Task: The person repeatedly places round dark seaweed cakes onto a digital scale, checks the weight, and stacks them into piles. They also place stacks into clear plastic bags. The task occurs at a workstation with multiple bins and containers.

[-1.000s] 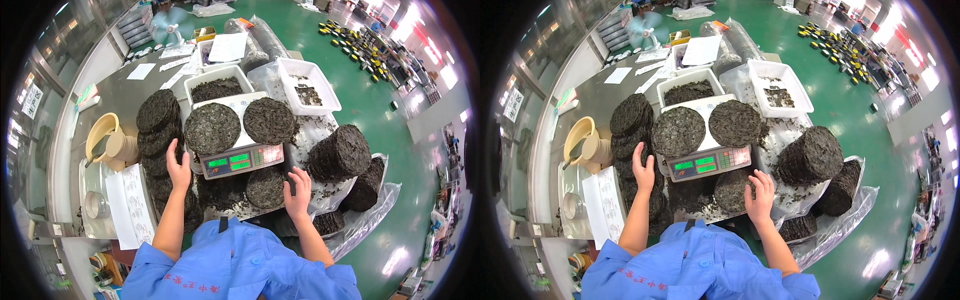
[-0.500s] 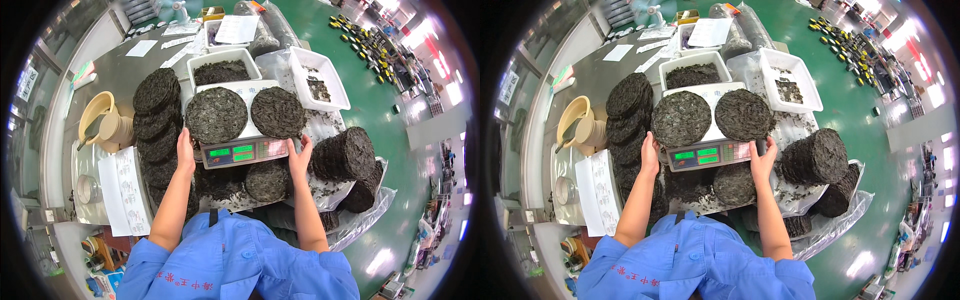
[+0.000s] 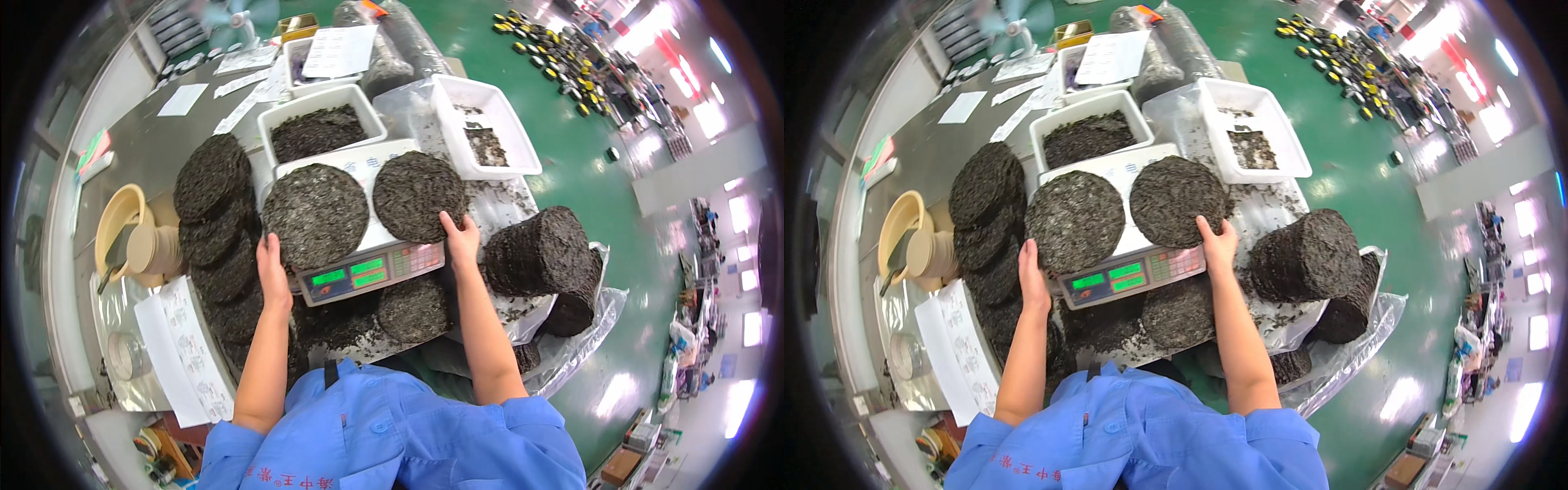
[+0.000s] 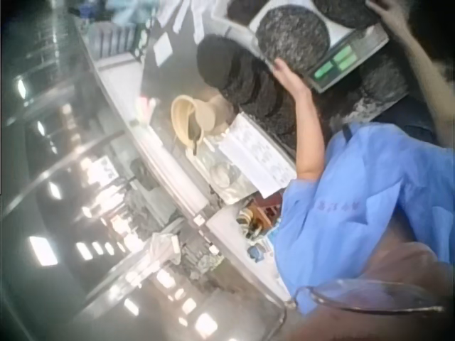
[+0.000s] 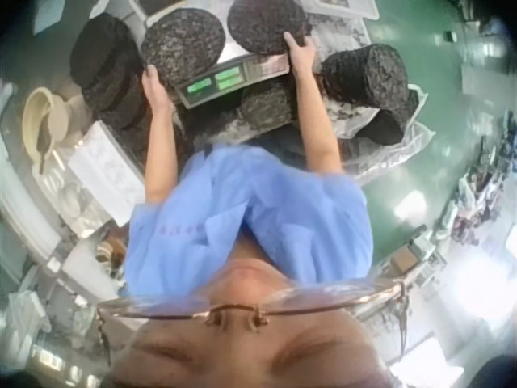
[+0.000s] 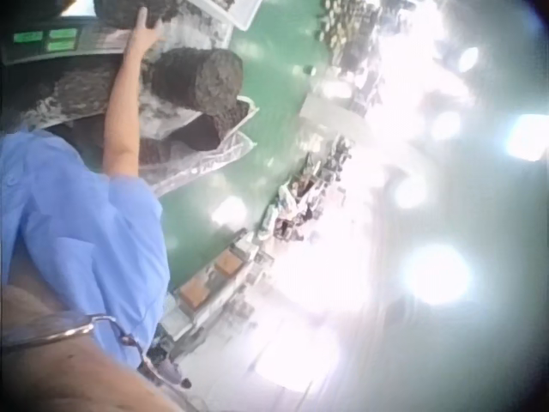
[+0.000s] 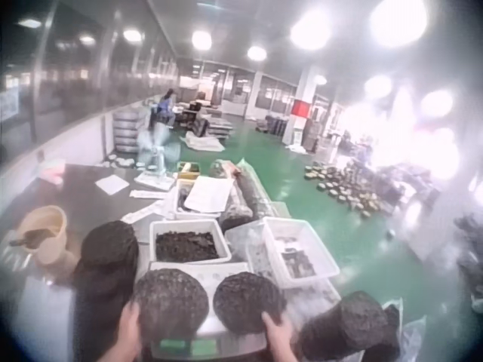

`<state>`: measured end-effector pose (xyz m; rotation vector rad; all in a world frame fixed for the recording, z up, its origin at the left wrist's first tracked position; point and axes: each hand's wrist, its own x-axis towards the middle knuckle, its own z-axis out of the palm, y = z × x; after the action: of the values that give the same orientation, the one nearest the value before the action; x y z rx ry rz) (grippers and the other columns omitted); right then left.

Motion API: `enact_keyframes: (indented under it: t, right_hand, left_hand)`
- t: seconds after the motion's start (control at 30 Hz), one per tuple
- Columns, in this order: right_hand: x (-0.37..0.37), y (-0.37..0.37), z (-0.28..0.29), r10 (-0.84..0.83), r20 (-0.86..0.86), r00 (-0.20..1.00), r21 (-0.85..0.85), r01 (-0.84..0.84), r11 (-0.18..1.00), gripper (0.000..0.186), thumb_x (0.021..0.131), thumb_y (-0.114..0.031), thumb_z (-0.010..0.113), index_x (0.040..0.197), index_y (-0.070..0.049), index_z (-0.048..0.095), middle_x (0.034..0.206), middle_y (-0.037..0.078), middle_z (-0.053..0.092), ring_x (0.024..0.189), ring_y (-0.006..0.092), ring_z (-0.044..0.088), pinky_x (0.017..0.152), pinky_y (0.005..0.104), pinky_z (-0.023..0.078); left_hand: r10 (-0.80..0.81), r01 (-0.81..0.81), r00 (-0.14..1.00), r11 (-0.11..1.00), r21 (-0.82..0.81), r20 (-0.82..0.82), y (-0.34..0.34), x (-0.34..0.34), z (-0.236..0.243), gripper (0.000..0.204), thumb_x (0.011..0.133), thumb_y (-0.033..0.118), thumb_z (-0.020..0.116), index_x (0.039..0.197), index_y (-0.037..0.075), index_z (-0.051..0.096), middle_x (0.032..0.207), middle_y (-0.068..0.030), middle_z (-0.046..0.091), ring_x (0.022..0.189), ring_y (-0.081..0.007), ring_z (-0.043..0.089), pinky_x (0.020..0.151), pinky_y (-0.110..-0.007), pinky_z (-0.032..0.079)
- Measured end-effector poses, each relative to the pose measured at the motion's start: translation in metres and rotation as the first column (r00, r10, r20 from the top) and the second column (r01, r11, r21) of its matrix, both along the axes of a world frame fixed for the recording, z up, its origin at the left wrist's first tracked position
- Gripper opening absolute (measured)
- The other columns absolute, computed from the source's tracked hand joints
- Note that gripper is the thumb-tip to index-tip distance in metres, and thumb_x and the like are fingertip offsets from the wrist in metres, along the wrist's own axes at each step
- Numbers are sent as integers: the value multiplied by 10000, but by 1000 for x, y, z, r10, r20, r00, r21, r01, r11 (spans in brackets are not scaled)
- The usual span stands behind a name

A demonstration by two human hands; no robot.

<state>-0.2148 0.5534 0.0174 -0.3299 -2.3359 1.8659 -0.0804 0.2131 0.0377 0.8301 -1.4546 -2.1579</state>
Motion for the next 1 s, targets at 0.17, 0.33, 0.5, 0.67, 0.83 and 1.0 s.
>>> enact_keyframes:
  t: [0.17,0.33,0.5,0.67,0.83,1.0]
  right_hand:
    - [22,-19,52,-82,-250,965,-499,-56,865,341,927,-40,665,1233,25,529,1192,100,635,1058,154,604,941,313,482]
    - [80,-22,108,141,-157,977,-638,-209,741,399,934,-28,648,1298,21,491,1254,102,613,1144,173,581,1006,324,454]
    - [120,27,92,154,-112,982,-378,-185,907,351,971,-146,642,1281,-17,541,1170,30,625,1085,107,549,953,298,441]
    - [102,170,125,-335,-566,753,586,653,480,446,871,-263,718,1212,-4,593,1132,152,606,1055,322,561,986,431,422]
    - [99,247,93,-568,-138,812,748,461,477,763,740,-523,785,1264,-5,590,1210,220,538,1147,391,507,979,467,435]
    - [95,225,107,-633,-121,764,835,423,351,716,730,-480,814,1234,-17,603,1164,174,557,1122,346,535,950,431,463]
  left_hand:
    - [97,-153,988,458,-875,-122,19,13,34,826,902,249,712,1494,-38,213,1523,-224,248,1407,-365,269,1167,-472,209]
    - [-432,224,819,846,-483,-377,88,23,82,925,845,210,777,1525,5,184,1504,-189,353,1420,-323,334,1207,-425,183]
    - [-428,488,859,850,197,-282,131,32,90,454,939,-9,619,1362,-18,452,1333,-105,557,1195,-191,544,1050,-348,424]
    - [-499,532,842,832,157,-207,130,51,84,439,942,13,611,1355,-3,466,1313,-95,582,1175,-199,572,1032,-369,446]
    - [-685,687,726,721,85,-62,160,78,47,426,916,4,636,1323,-14,511,1264,-80,612,1138,-174,576,1020,-328,430]
    - [-760,661,636,625,415,133,180,105,-43,306,917,48,656,1209,14,576,1141,-63,660,1021,-184,627,900,-362,509]
